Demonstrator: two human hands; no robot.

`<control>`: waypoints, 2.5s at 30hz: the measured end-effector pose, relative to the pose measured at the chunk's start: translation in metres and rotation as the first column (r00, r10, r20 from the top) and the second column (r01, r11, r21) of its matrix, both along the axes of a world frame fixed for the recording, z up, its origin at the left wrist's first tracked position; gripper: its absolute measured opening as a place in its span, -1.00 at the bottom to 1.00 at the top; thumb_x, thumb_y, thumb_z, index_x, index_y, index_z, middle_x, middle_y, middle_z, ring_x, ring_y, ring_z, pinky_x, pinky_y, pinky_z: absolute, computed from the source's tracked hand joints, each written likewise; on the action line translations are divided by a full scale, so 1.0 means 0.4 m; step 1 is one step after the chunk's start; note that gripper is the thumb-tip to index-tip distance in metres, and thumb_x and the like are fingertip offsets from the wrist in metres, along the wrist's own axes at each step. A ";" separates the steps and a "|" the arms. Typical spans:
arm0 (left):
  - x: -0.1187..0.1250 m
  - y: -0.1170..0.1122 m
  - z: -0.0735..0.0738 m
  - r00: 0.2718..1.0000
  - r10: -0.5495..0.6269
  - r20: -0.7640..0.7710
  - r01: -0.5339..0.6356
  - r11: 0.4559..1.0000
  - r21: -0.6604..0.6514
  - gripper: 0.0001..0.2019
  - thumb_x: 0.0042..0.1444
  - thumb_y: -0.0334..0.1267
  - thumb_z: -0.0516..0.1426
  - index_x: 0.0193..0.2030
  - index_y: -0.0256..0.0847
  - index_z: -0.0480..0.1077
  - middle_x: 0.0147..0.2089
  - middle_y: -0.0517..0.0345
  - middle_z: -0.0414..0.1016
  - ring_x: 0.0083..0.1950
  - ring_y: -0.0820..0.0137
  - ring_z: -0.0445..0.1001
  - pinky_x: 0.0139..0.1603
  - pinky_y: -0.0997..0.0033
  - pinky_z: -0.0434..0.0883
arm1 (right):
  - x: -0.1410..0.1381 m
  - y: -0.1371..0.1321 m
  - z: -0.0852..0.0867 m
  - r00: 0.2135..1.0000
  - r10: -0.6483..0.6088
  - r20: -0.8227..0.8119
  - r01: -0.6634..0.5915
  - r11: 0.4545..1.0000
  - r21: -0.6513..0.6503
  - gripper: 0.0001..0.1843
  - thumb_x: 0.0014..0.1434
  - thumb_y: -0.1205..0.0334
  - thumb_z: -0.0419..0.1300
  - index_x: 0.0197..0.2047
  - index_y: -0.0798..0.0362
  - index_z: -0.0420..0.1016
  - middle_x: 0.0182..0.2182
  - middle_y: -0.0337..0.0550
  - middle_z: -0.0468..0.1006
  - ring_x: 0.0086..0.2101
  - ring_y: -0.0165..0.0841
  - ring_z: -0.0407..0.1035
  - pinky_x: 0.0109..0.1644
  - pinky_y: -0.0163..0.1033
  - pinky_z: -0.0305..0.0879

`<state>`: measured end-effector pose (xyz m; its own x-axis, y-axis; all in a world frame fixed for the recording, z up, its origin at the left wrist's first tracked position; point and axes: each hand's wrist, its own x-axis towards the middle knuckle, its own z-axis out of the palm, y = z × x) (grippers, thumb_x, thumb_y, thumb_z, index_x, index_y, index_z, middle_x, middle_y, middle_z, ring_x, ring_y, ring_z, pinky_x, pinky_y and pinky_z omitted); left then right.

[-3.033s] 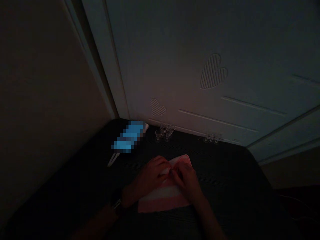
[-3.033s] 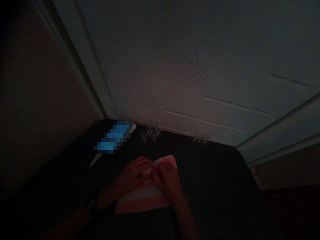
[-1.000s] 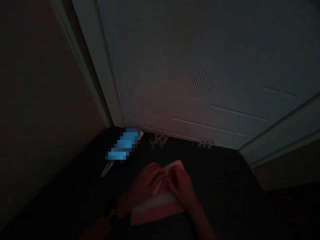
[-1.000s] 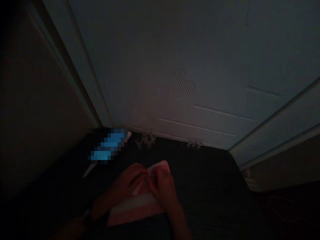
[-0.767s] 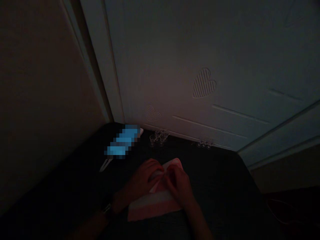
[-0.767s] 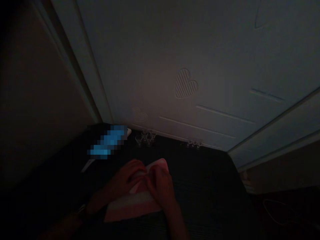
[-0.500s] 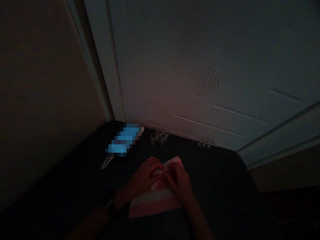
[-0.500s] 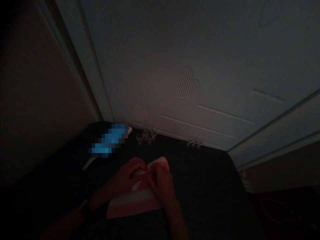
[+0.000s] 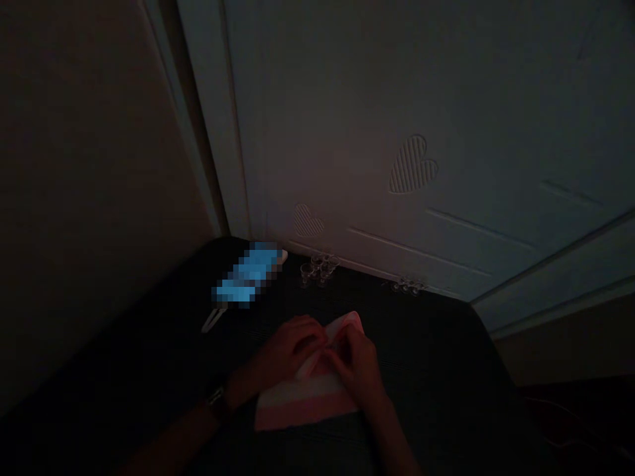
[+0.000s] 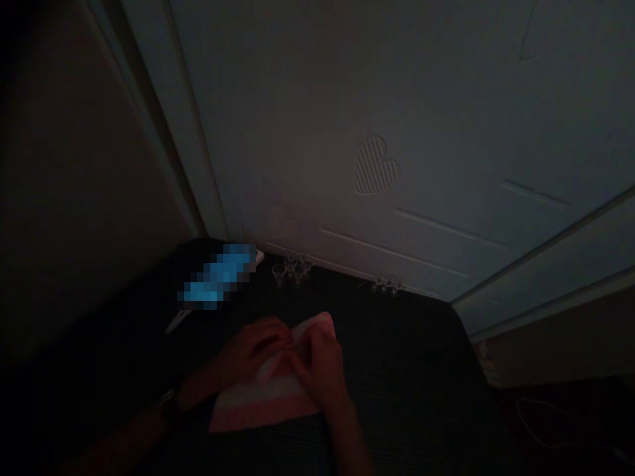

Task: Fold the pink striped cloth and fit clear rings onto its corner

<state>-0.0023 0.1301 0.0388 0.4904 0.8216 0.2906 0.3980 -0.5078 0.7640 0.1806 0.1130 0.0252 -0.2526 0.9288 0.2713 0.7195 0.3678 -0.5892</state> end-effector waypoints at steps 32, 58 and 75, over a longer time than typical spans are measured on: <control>0.006 0.010 -0.041 0.982 -0.017 -0.186 0.047 0.986 0.157 -0.85 0.13 -0.26 0.04 -0.19 -0.18 0.38 -0.16 0.10 0.40 -0.08 0.33 0.30 -0.01 0.26 0.26 | -0.009 -0.002 0.018 0.993 0.113 -0.039 -0.111 0.992 0.051 -0.77 0.14 0.20 0.09 -0.11 0.03 0.30 -0.28 -0.18 0.48 -0.28 -0.36 0.33 -0.13 -0.25 0.21; -0.002 0.004 -0.018 0.987 0.046 -0.153 -0.034 0.996 0.083 -0.78 0.21 -0.32 -0.07 -0.16 -0.16 0.38 -0.17 0.15 0.42 -0.12 0.39 0.33 -0.03 0.31 0.26 | -0.013 -0.001 0.027 0.990 0.102 -0.099 -0.105 0.994 -0.024 -0.81 0.19 0.29 0.00 -0.10 0.02 0.26 -0.23 -0.15 0.40 -0.20 -0.35 0.30 -0.15 -0.28 0.24; 0.001 0.010 -0.029 0.987 0.037 -0.156 -0.027 0.997 0.066 -0.85 0.15 -0.23 0.02 -0.17 -0.13 0.33 -0.15 0.18 0.40 -0.09 0.38 0.33 -0.02 0.33 0.26 | -0.010 0.002 0.021 0.997 0.057 -0.060 -0.061 0.996 -0.060 -0.78 0.17 0.17 0.07 -0.10 0.00 0.26 -0.25 -0.20 0.43 -0.26 -0.35 0.33 -0.23 -0.29 0.23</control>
